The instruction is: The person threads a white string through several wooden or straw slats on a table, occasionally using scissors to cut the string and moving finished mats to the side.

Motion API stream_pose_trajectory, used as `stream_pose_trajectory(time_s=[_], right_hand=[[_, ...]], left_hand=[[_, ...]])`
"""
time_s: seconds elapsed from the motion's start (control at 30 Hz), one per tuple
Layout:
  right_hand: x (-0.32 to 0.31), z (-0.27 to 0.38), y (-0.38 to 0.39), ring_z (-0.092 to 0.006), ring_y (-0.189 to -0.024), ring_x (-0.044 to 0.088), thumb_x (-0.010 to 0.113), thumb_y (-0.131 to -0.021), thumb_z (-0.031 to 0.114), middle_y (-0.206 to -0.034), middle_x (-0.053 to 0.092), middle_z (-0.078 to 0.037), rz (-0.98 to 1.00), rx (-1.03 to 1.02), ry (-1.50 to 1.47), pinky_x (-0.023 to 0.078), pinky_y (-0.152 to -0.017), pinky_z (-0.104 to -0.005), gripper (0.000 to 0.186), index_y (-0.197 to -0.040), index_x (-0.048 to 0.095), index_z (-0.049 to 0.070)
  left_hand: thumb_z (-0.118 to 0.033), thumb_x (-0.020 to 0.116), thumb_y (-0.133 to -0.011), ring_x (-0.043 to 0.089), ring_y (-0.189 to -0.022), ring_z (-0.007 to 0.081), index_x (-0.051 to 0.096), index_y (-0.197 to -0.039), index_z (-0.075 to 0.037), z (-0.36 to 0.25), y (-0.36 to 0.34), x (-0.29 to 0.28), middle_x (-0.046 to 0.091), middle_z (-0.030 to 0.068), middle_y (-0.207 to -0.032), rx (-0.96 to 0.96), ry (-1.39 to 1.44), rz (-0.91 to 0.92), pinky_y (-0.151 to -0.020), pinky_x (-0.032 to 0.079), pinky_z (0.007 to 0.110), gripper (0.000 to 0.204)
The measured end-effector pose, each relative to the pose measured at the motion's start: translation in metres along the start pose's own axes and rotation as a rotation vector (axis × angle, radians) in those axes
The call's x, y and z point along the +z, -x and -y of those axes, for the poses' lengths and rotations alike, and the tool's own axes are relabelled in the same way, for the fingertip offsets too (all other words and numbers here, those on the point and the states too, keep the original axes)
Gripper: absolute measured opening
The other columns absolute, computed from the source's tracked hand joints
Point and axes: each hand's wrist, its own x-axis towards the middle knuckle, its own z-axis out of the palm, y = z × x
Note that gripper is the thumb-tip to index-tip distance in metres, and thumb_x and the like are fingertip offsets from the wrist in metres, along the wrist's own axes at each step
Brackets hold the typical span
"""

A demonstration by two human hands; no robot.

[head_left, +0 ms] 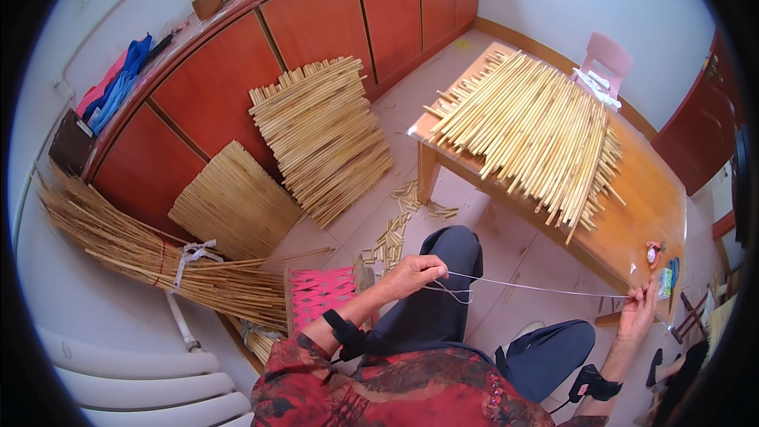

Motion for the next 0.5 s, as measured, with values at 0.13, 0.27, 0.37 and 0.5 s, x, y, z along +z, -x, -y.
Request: stream_pose_trajectory(time_s=[0.13, 0.27, 0.37, 0.5], right_hand=[[-0.056, 0.012, -0.025, -0.0062, -0.060, 0.041, 0.050, -0.086, 0.012, -0.077, 0.047, -0.001, -0.036, -0.049, -0.006, 0.042, -0.058, -0.0197, 0.031, -0.114, 0.047, -0.001], [-0.114, 0.034, -0.042, -0.0061, -0.060, 0.041, 0.050, -0.085, 0.011, -0.078, 0.048, -0.001, -0.066, -0.127, 0.050, 0.041, -0.058, -0.0179, 0.030, -0.113, 0.048, -0.001], [-0.134, 0.043, -0.041, -0.0066, -0.061, 0.041, 0.051, -0.085, 0.011, -0.078, 0.048, -0.001, -0.155, -0.111, 0.064, 0.041, -0.060, -0.0184, 0.029, -0.112, 0.049, -0.001], [-0.178, 0.061, -0.048, -0.0071, -0.061, 0.042, 0.052, -0.084, 0.011, -0.078, 0.049, -0.001, -0.232, -0.129, 0.055, 0.041, -0.061, -0.0193, 0.028, -0.109, 0.050, -0.001]], left_hand=[[-0.020, 0.050, -0.086, 0.047, -0.065, 0.0040, 0.060, -0.086, -0.004, 0.020, 0.006, -0.013, 0.053, -0.0045, -0.070, 0.037, -0.091, 0.004, -0.057, 0.039, 0.019, 0.019], [-0.019, 0.051, -0.085, 0.049, -0.067, 0.0066, 0.061, -0.087, -0.003, 0.015, 0.006, -0.028, 0.056, -0.0001, -0.072, 0.006, -0.179, -0.029, -0.061, 0.041, 0.022, 0.019], [-0.019, 0.052, -0.085, 0.050, -0.069, 0.0089, 0.060, -0.086, -0.002, 0.026, 0.003, -0.044, 0.057, 0.0028, -0.072, 0.076, -0.269, -0.040, -0.064, 0.042, 0.024, 0.019], [-0.016, 0.053, -0.084, 0.049, -0.068, 0.0081, 0.060, -0.085, 0.000, 0.019, -0.001, -0.067, 0.057, 0.0024, -0.071, 0.011, -0.353, -0.070, -0.064, 0.042, 0.024, 0.017]])
